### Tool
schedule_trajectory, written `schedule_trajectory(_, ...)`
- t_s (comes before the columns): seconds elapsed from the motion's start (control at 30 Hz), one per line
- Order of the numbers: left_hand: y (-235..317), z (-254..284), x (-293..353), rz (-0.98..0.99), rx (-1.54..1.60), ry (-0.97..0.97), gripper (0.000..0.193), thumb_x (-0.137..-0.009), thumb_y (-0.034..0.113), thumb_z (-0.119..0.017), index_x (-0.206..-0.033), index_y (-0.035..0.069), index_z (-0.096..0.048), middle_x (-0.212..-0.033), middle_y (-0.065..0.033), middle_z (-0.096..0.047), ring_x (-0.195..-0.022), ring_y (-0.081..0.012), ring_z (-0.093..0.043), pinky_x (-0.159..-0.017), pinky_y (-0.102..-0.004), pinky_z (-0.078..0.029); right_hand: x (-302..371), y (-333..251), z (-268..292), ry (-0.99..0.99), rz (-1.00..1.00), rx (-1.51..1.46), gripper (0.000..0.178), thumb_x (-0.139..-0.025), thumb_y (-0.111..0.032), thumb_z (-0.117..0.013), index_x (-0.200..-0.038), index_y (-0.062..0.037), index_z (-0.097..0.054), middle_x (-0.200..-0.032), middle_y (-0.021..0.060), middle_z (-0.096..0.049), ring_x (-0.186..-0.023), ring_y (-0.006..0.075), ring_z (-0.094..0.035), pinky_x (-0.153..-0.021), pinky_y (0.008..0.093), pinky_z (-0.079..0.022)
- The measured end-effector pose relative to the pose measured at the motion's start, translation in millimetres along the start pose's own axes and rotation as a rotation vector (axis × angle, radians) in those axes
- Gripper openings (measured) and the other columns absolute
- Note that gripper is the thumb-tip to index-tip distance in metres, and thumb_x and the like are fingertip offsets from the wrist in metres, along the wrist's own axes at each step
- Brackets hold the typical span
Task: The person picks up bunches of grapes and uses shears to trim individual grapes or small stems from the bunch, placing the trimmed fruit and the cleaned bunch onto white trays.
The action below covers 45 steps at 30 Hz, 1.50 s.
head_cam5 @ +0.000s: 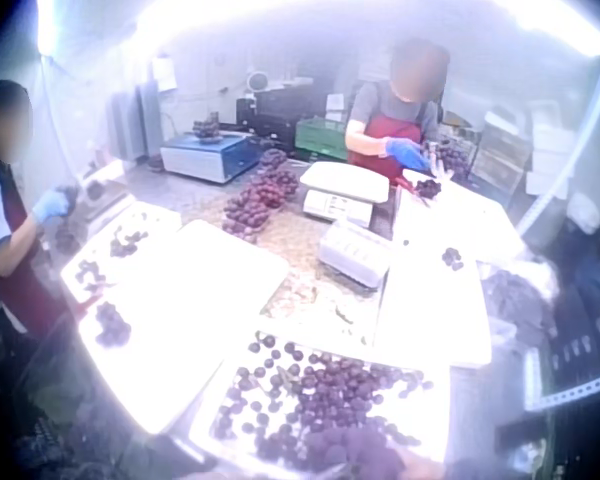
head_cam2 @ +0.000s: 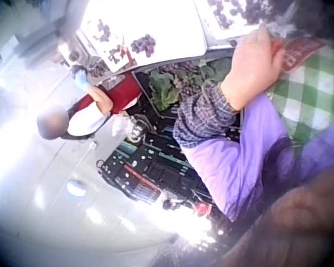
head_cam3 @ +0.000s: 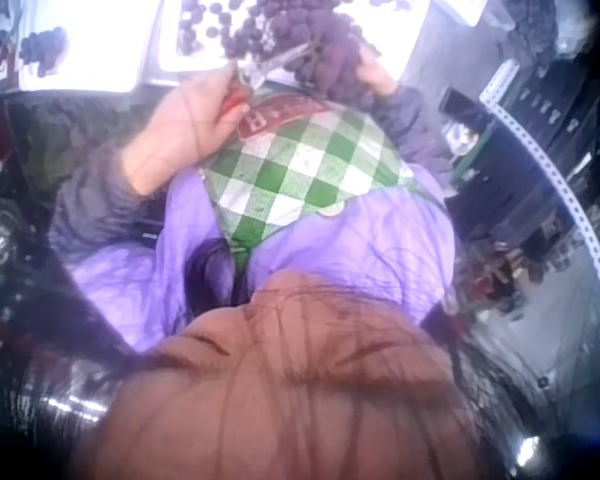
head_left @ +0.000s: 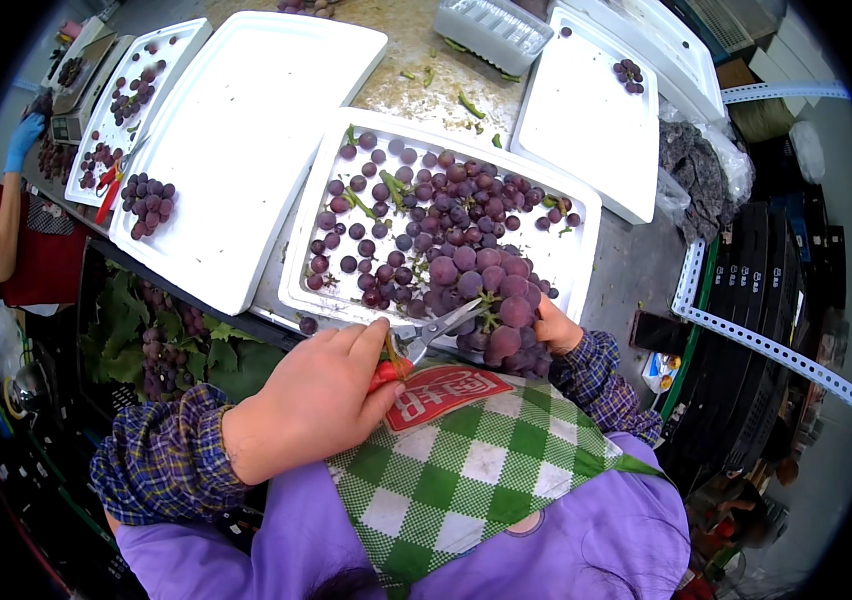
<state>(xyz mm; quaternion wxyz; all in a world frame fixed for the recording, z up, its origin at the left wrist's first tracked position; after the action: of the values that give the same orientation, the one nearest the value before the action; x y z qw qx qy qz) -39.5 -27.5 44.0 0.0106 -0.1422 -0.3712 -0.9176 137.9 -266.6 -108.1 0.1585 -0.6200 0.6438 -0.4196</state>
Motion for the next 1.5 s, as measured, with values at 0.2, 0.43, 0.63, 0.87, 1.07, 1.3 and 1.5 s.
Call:
schedule_trajectory(0.2,-3,-1,-6,-0.079,-0.159,0.090,0.064,-0.083,0.021,-0.073,-0.132,-0.011,-0.047,-0.110,-0.0235,-0.062,-0.094,-0.0376,-0.060,-0.086,-0.0423,-0.050,4,9,5,-0.002,-0.055,-0.106,0.101,-0.077,-0.026,-0.081,-0.155,-0.0017,-0.021,-0.149,0.0181,-0.042,-0.132,0.0281,-0.051,-0.111,0.0418,-0.044)
schedule_trajectory(0.43,-22,-4,-16,-0.206,-0.170,0.136,0.065,-0.082,0.018,-0.074,-0.134,-0.009,-0.047,-0.114,-0.0230,-0.062,-0.099,-0.0370,-0.061,-0.089,-0.0415,-0.050,8,15,6,0.037,-0.176,-0.312,0.094,-0.081,-0.022,-0.076,-0.155,-0.0029,-0.021,-0.151,0.0186,-0.041,-0.134,0.0286,-0.049,-0.112,0.0427,-0.043)
schedule_trajectory(0.63,-27,-18,-18,-0.139,0.153,0.028,0.065,-0.082,0.019,-0.074,-0.135,-0.008,-0.047,-0.117,-0.0236,-0.062,-0.101,-0.0373,-0.062,-0.090,-0.0419,-0.051,8,17,7,-0.017,-0.166,-0.273,0.093,-0.082,-0.023,-0.076,-0.155,-0.0014,-0.023,-0.150,0.0173,-0.043,-0.135,0.0282,-0.049,-0.113,0.0425,-0.042)
schedule_trajectory(0.87,-32,-19,-19,-0.252,-0.160,0.147,0.067,-0.081,0.015,-0.074,-0.136,-0.010,-0.046,-0.118,-0.0239,-0.061,-0.103,-0.0364,-0.061,-0.093,-0.0415,-0.049,10,11,-9,0.113,-0.277,-0.464,0.077,-0.089,-0.021,-0.071,-0.151,0.0004,-0.031,-0.145,0.0194,-0.048,-0.128,0.0292,-0.055,-0.109,0.0416,-0.046)
schedule_trajectory(1.07,-38,-29,-21,-0.188,-0.221,0.085,0.062,-0.083,0.012,-0.071,-0.135,-0.011,-0.046,-0.111,-0.0225,-0.062,-0.101,-0.0348,-0.061,-0.091,-0.0400,-0.050,10,19,-5,0.007,-0.285,-0.661,0.057,-0.097,-0.016,-0.060,-0.147,0.0017,-0.038,-0.141,0.0215,-0.052,-0.122,0.0286,-0.060,-0.105,0.0422,-0.050)
schedule_trajectory(1.3,-48,-45,-18,-0.052,-0.095,0.043,0.052,-0.088,0.014,-0.068,-0.132,-0.008,-0.049,-0.106,-0.0231,-0.063,-0.094,-0.0371,-0.064,-0.084,-0.0415,-0.053,5,13,-13,0.050,-0.278,-0.616,0.053,-0.101,-0.022,-0.056,-0.147,-0.0007,-0.039,-0.141,0.0179,-0.053,-0.123,0.0264,-0.059,-0.106,0.0408,-0.050)
schedule_trajectory(1.5,-45,-29,-13,-0.038,0.200,0.066,0.048,-0.092,0.020,-0.065,-0.132,-0.004,-0.051,-0.104,-0.0233,-0.066,-0.095,-0.0391,-0.065,-0.082,-0.0436,-0.053,7,14,-7,0.031,-0.285,-0.659,0.052,-0.103,-0.022,-0.050,-0.149,-0.0034,-0.036,-0.143,0.0170,-0.051,-0.122,0.0245,-0.060,-0.105,0.0390,-0.051)
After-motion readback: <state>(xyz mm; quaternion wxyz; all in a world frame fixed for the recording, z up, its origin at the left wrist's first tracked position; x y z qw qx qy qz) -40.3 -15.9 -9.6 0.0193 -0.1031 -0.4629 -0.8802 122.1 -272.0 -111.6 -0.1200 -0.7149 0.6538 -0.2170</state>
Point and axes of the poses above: each hand's wrist, its own x-axis away from the middle knuckle, its own z-axis out of the back of the hand, y = z × x, the point moved 3 cm from there along -x, towards the middle knuckle
